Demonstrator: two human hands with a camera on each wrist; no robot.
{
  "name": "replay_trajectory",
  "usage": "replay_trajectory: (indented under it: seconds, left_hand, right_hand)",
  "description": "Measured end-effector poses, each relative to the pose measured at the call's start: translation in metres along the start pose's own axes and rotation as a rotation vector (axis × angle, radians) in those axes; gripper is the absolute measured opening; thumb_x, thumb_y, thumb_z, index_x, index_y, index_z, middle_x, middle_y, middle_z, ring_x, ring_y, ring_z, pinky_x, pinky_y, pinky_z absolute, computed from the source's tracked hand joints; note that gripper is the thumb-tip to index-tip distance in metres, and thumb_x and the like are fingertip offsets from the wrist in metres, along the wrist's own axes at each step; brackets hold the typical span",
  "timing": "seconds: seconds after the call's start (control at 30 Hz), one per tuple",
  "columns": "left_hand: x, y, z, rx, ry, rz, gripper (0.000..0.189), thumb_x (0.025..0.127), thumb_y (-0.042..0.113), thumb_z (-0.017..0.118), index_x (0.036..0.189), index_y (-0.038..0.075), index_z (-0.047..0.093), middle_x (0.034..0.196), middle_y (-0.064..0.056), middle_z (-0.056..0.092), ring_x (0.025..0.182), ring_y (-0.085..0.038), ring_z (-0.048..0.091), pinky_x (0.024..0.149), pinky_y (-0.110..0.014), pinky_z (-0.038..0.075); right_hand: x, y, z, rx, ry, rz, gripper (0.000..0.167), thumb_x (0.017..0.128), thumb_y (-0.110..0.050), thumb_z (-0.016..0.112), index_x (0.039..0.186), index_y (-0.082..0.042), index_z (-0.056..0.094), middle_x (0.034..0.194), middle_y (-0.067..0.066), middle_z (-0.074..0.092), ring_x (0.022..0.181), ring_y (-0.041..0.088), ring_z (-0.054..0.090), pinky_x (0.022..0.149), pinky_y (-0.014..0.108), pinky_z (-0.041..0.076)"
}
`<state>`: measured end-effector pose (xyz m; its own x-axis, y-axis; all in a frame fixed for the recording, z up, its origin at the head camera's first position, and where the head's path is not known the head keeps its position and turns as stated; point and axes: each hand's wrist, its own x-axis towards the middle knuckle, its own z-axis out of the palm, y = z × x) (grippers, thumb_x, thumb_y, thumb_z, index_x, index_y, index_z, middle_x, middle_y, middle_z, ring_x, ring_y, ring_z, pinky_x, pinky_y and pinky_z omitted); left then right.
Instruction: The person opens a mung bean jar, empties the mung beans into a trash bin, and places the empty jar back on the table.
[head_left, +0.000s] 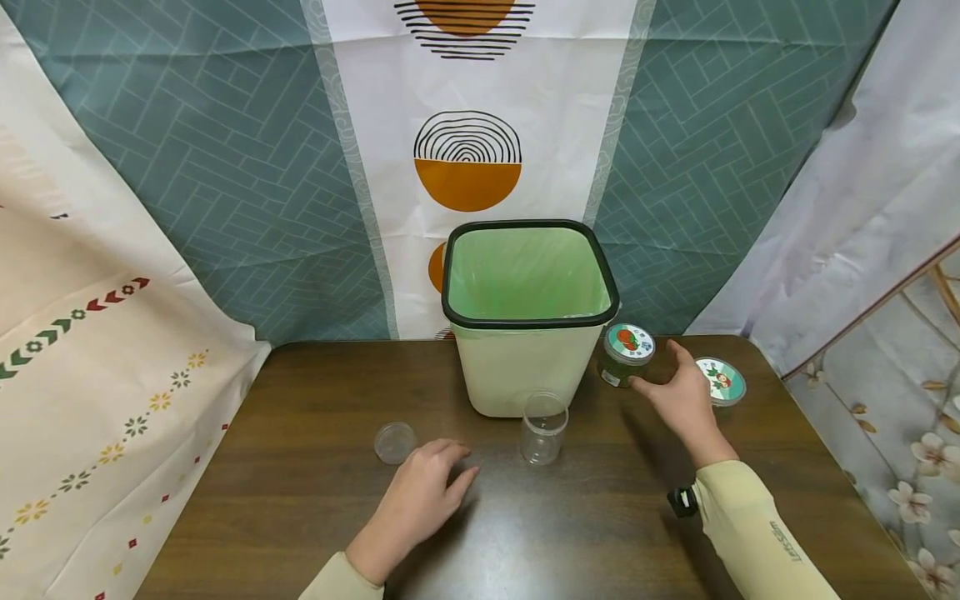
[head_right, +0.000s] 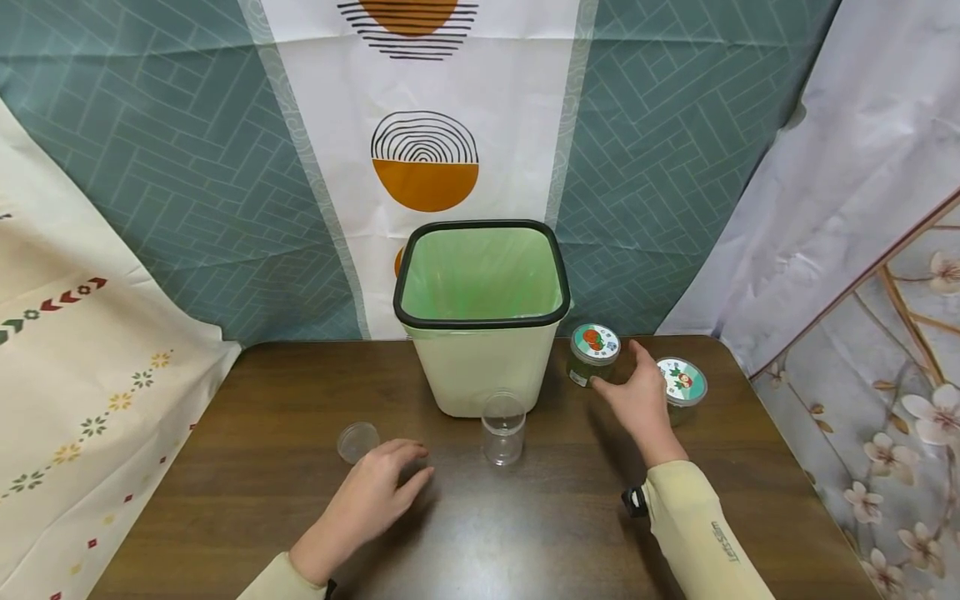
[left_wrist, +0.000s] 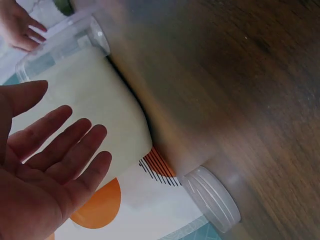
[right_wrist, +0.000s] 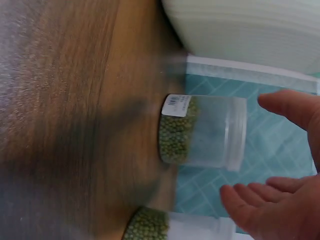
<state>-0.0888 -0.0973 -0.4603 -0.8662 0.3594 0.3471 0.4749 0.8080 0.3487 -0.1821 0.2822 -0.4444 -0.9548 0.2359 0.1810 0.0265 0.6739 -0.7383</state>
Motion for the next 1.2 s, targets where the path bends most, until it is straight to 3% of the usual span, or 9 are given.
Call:
replay_trajectory:
  seconds: [0.23,0.53,0.8,1.2]
  left_hand:
    - [-0.001,-0.003,0.001,-0.006,-0.055,0.004,0.022,0.085,0.030,0.066,0.096,0.012,0.071,0.094,0.001,0.070,0.091,-0.015,0.067,0.080,-0.036,0.054]
    - [-0.003,-0.006,0.002,-0.009,-0.084,0.014,0.021,0.086,0.029,0.066,0.095,0.011,0.071,0.093,0.001,0.070,0.089,-0.013,0.067,0.076,-0.031,0.056]
    - [-0.002,-0.007,0.001,-0.013,-0.129,0.014,0.021,0.086,0.028,0.066,0.098,0.011,0.071,0.094,0.000,0.070,0.089,-0.014,0.067,0.075,-0.031,0.056]
    - [-0.001,-0.009,-0.003,-0.015,-0.075,0.013,0.021,0.085,0.029,0.066,0.097,0.013,0.071,0.095,0.002,0.070,0.090,-0.012,0.067,0.077,-0.030,0.056]
  right_hand:
    - [0.020,0.010,0.018,-0.050,-0.048,0.022,0.112,0.069,-0.033,0.080,0.147,0.003,0.008,0.147,0.031,0.026,0.134,0.047,0.029,0.106,0.061,0.029]
    - [0.031,0.022,0.037,-0.042,-0.048,0.096,0.119,0.066,-0.036,0.082,0.147,0.004,0.004,0.142,0.031,0.032,0.130,0.046,0.034,0.106,0.058,0.032]
    - [0.035,0.026,0.050,0.008,0.028,0.133,0.105,0.068,-0.041,0.080,0.144,0.000,0.021,0.132,0.024,0.046,0.121,0.039,0.046,0.100,0.053,0.041]
    - [0.030,0.028,0.055,0.018,0.128,0.086,0.094,0.066,-0.039,0.082,0.136,0.003,0.037,0.125,0.023,0.052,0.114,0.038,0.050,0.099,0.051,0.040]
